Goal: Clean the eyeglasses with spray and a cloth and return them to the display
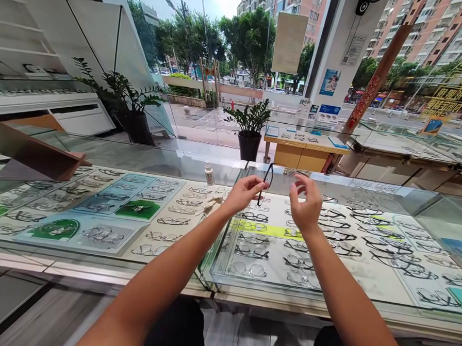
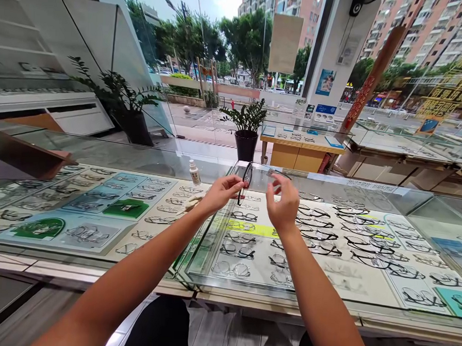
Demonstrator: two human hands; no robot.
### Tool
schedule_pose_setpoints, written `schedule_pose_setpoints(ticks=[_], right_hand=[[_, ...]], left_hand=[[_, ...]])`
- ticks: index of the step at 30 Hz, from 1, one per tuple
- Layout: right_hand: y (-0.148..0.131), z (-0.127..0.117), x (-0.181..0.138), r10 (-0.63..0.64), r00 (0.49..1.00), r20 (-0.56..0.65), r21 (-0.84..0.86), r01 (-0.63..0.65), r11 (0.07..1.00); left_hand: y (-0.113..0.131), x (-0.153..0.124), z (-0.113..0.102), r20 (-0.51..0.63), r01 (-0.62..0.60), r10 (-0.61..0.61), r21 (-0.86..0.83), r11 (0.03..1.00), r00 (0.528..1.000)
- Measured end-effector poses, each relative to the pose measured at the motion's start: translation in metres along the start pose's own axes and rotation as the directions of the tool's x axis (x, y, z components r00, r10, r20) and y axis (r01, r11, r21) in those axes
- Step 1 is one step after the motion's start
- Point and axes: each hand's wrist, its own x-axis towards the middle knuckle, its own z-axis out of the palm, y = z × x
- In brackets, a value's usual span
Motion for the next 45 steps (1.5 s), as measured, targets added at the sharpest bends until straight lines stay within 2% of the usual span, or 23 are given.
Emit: schedule_pose_setpoints(ticks=[3,5,10,17,21,25,29,37,45], right_hand=[[-0.006,0.006,-0.007,-0.131,0.968,0.214,-0.031,0.141,0.99],[-0.007,0.009,-0.01,-0.169,0.944,0.282,-0.057,0.192,0.98],[-0.002,0.011,-0.01,-0.174,0.95,0.258,-0.075,0.2,0.977],[0.009,0.011,-0.006,-0.077,0.985,0.153,-0.115,0.095,0.989],[0.017,0.013,-0.008,-0.031,0.978,0.205,-0.187,0.071,0.98],[0.021,0.015,-0.011,-0.005,0.969,0.248,-0.216,0.06,0.975],[0.016,0.014,-0.01,0.011,0.971,0.238,-0.218,0.042,0.975],[-0.002,0.018,-0.014,-0.044,0.947,0.318,0.08,0.02,0.997],[-0.002,0.022,-0.017,-0.02,0.943,0.331,0.173,-0.04,0.984]], left_hand=[[0.0,-0.003,0.003,0.059,-0.019,0.017,0.028,0.999,0.998],[-0.002,-0.005,0.004,0.094,-0.035,0.031,0.05,0.998,0.995],[-0.003,-0.005,0.005,0.07,-0.056,0.052,0.056,0.997,0.996],[0.004,0.001,-0.002,-0.131,-0.064,0.055,-0.059,0.996,0.99],[0.008,0.004,-0.007,-0.224,-0.112,0.086,-0.106,0.988,0.971],[0.008,0.005,-0.011,-0.264,-0.138,0.102,-0.12,0.983,0.959],[0.005,0.005,-0.007,-0.209,-0.102,0.077,-0.109,0.989,0.975],[0.002,-0.01,0.015,-0.055,-0.011,0.006,-0.086,0.996,0.998],[0.0,-0.014,0.019,-0.023,0.07,-0.074,-0.135,0.988,0.997]])
